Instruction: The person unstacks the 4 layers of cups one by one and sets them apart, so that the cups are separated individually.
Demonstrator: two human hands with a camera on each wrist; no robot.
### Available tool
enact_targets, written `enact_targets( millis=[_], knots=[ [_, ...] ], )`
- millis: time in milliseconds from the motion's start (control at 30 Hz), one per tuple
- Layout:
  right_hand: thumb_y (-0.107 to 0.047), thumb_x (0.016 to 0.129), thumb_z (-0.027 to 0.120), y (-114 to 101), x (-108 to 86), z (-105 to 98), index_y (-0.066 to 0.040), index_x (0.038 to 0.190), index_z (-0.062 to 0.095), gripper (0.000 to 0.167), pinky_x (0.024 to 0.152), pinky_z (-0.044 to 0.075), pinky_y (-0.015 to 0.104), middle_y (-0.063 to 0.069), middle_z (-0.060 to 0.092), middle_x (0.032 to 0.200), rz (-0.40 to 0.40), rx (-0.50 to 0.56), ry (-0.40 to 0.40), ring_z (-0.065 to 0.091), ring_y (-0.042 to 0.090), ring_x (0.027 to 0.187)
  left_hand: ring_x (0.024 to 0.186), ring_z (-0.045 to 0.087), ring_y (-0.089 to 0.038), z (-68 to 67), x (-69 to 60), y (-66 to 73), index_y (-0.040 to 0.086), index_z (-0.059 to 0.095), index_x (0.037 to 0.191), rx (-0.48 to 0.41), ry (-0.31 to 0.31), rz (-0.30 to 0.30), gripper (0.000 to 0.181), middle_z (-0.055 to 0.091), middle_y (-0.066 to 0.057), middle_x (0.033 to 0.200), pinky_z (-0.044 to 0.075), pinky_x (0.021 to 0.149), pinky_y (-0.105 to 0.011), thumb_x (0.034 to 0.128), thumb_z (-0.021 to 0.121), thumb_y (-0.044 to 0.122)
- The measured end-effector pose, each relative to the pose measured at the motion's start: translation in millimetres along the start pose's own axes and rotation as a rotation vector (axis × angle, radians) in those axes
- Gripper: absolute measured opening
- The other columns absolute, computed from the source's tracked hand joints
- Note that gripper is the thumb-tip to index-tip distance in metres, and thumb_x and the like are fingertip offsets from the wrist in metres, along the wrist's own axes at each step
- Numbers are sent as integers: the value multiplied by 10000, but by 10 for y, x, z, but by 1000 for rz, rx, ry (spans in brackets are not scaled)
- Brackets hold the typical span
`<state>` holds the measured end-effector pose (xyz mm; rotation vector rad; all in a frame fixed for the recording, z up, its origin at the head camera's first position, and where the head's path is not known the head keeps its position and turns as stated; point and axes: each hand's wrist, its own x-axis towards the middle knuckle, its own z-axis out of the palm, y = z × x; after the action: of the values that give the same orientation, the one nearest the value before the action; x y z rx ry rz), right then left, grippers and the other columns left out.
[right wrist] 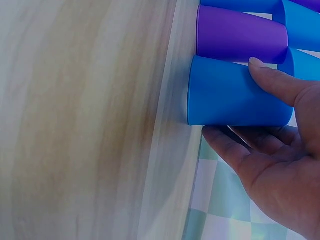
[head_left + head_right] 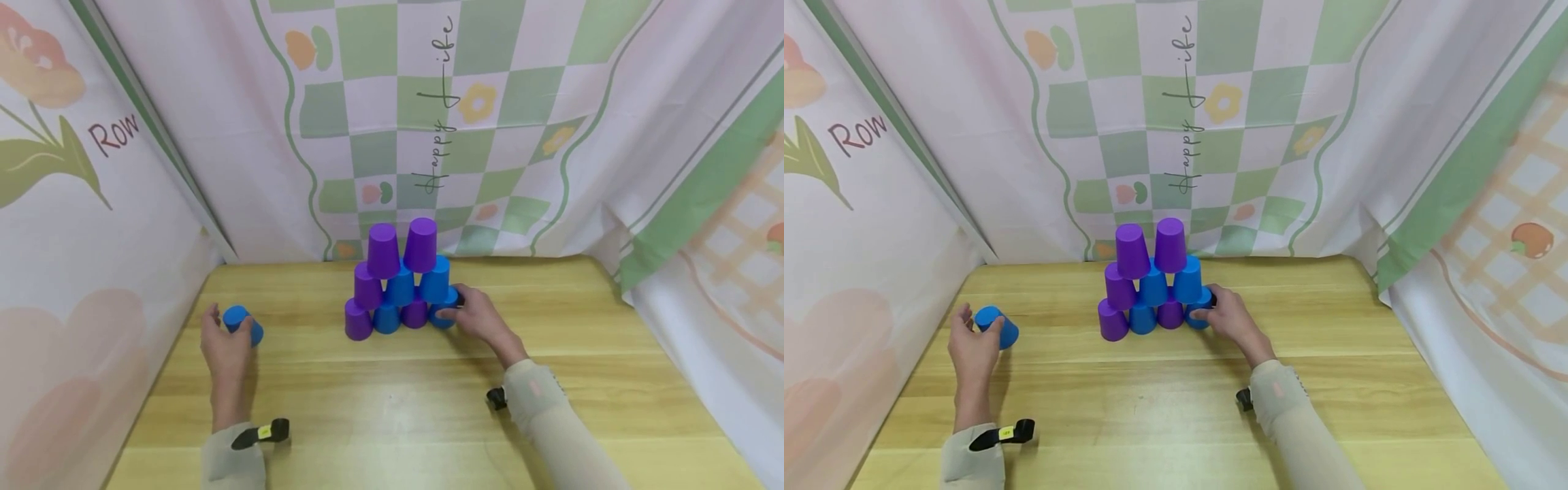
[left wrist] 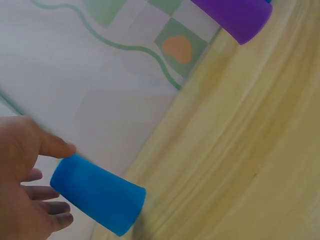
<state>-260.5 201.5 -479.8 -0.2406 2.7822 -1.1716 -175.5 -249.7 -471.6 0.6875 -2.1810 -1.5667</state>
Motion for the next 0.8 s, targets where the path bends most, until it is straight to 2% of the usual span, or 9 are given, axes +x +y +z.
enact_targets(
  millis=[167,333,567,667,800],
  knots=[
    [-268,965,771,1,-4,5,25,1409,581,565,1038,556,581,245,678,1340,9,2,-2,656,423,1223,1572,265,-429,-29,-4,64,17,285,1631,6,77,51,739,310,-246,1680,225,1305,-568,1004,664,114],
    [-265,967,769,-3,-12,-1,26,1426,572,578,1048,551,586,248,670,1358,12,10,-6,650,433,1241,1581,267,-379,-66,-31,162,43,318,1629,-16,122,87,743,329,-194,1686,211,1317,-518,989,684,131],
    [-266,969,767,-7,-10,-4,29,1414,576,567,1041,555,585,242,677,1343,10,10,-10,656,422,1223,1543,360,-347,-87,-73,317,16,430,1563,-44,194,212,671,453,-190,1614,257,1307,-467,966,723,107],
    [-265,967,767,-4,-9,-4,31,1413,576,569,1039,557,584,244,677,1342,7,13,-9,657,423,1222,1527,391,-327,-86,-93,383,21,465,1544,-49,202,244,645,484,-172,1596,295,1293,-449,962,733,94],
    [-265,962,774,1,-11,-4,26,1404,585,563,1033,560,580,237,686,1329,6,9,-6,665,414,1209,1515,420,-274,-71,-131,467,43,487,1540,-75,169,271,611,499,-122,1596,365,1262,-396,975,718,80]
  ],
)
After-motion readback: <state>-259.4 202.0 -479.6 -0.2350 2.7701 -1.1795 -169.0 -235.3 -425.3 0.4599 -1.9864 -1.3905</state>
